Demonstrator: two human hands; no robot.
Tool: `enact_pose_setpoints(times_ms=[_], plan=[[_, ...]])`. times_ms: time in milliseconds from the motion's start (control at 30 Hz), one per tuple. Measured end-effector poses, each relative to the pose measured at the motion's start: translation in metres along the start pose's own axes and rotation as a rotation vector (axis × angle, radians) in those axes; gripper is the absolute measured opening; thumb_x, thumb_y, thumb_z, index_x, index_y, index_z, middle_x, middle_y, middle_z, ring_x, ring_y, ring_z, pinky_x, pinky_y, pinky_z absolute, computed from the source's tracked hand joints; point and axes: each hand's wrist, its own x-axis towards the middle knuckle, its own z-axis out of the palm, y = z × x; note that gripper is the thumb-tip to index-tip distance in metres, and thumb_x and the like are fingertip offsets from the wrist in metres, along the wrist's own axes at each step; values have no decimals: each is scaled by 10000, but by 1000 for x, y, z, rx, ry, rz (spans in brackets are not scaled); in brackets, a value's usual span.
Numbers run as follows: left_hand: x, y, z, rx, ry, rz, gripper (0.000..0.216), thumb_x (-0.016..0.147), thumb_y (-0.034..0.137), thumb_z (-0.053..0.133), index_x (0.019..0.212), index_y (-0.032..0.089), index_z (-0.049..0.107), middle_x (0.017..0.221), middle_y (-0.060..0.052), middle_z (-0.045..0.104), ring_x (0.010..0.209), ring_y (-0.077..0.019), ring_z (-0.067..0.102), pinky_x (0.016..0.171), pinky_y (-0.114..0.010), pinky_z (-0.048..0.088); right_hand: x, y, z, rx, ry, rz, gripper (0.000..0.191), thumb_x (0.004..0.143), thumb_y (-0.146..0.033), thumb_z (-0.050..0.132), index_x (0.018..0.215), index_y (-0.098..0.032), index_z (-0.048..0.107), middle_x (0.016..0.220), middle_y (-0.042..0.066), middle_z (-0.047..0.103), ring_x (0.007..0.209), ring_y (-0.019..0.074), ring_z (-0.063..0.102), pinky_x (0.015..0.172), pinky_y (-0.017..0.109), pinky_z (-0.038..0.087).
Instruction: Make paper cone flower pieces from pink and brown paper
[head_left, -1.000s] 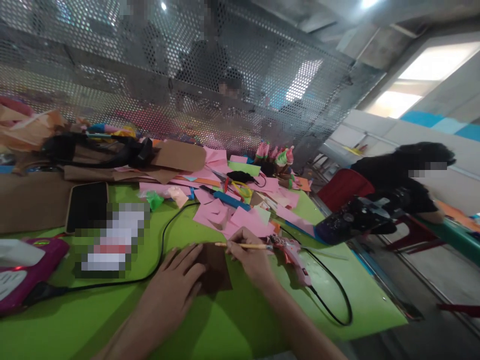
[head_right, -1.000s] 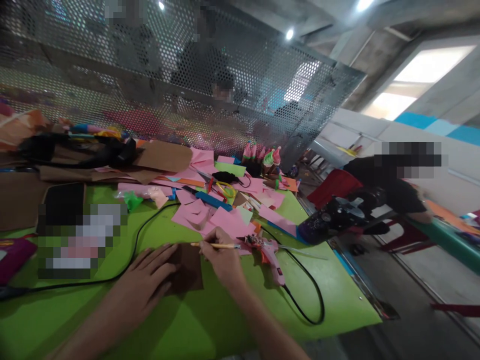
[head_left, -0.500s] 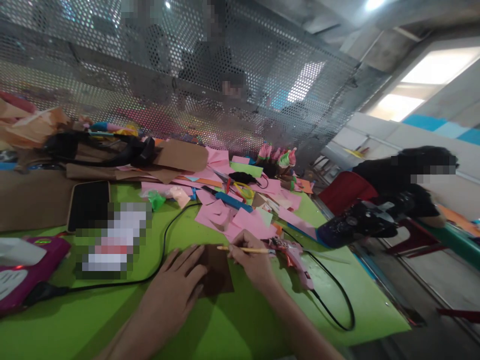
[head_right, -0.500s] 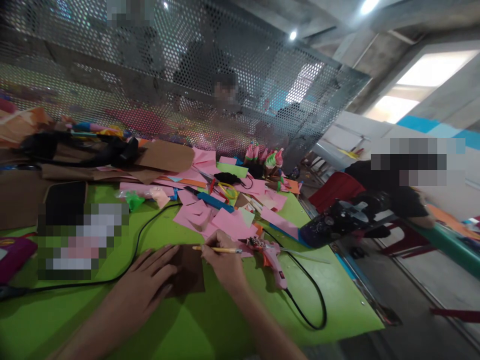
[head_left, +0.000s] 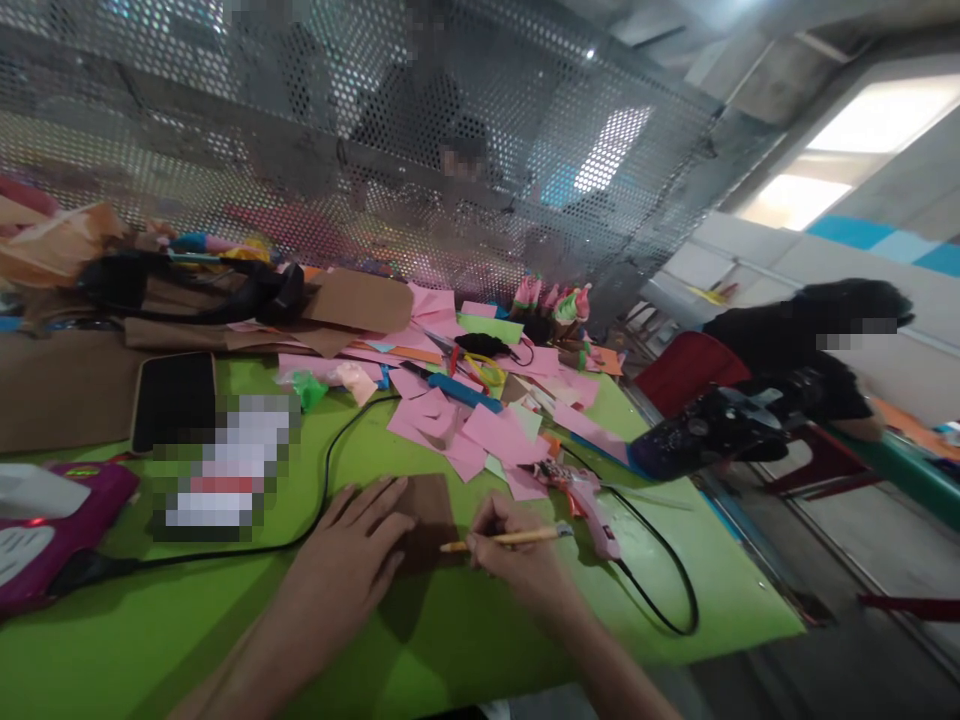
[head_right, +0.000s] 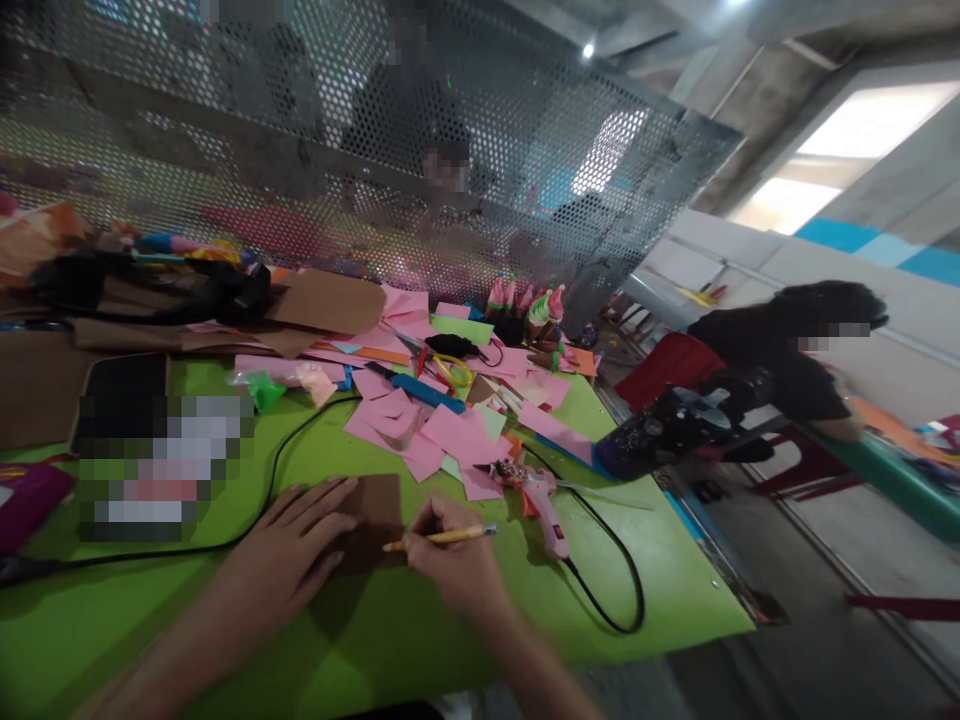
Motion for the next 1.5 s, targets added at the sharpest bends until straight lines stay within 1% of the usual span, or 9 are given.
enact_pose_setpoints(times_ms=[167, 267, 367, 533, 733, 967, 1167, 1400, 1500], plan=[[0, -1, 0, 4, -9, 2, 294, 916, 194, 472, 1173, 279, 587, 1474, -50, 486, 1349, -259, 445, 1073, -540, 384, -12, -3, -2, -8, -12, 35, 83, 683, -231, 583, 622, -216, 528, 543, -18, 554, 510, 135, 476, 473, 241, 330], [1, 0, -1, 3, -21, -5, 269, 910, 182, 478, 1136, 268, 598, 1474, -56, 486, 1349, -260, 445, 1077, -536, 379, -10, -7, -3, 57, -23, 72, 77, 670, -223, 584, 620, -212, 527, 521, -26, 548, 490, 127, 473, 459, 231, 334], [1, 0, -2, 8, -31, -3, 255, 895, 143, 472, 1083, 255, 605, 1478, -54, 483, 1353, -257, 439, 1083, -525, 374, 1, -10, -3, 124, 27, 36, 91, 694, -233, 591, 639, -210, 523, 530, -28, 561, 502, 125, 492, 469, 226, 363], [0, 1, -3, -1, -24, 3, 273, 885, 140, 478, 1105, 251, 595, 1467, -70, 494, 1355, -264, 437, 1087, -533, 367, 31, -8, 6, 92, 128, -55, 96, 754, -257, 582, 692, -212, 525, 603, -21, 596, 548, 130, 526, 504, 236, 412], [1, 1, -2, -30, -31, -6, 246, 908, 173, 479, 1101, 267, 599, 1469, -74, 491, 1359, -278, 432, 1080, -560, 373, 49, 1, 15, 55, 128, -84, 111, 773, -272, 571, 705, -213, 505, 620, -18, 600, 561, 135, 541, 523, 244, 430], [3, 2, -4, -23, -66, -9, 241, 916, 190, 466, 1104, 264, 598, 1474, -85, 482, 1367, -283, 420, 1064, -580, 394, 47, 3, 14, 11, 133, -103, 91, 779, -244, 574, 713, -212, 520, 634, -14, 612, 578, 139, 538, 533, 243, 409], [2, 1, -4, -25, -53, -16, 256, 906, 166, 460, 1102, 263, 593, 1473, -77, 485, 1362, -277, 428, 1066, -578, 392, 43, 6, 12, 1, 101, -103, 90, 774, -237, 573, 707, -212, 519, 613, -11, 614, 550, 139, 528, 511, 243, 393], [1, 1, -2, -35, -28, -10, 349, 853, 104, 483, 1137, 277, 587, 1467, -55, 495, 1357, -271, 435, 1076, -561, 378, 18, 4, 8, 5, 34, -29, 86, 739, -205, 571, 679, -216, 510, 563, -28, 573, 510, 123, 479, 471, 225, 345], [1, 0, 0, -39, 1, -12, 295, 866, 122, 493, 1098, 271, 602, 1461, -53, 503, 1344, -269, 450, 1081, -543, 375, 4, 2, 7, -10, 3, -6, 92, 735, -214, 570, 660, -213, 516, 559, -26, 561, 516, 123, 469, 475, 228, 342]])
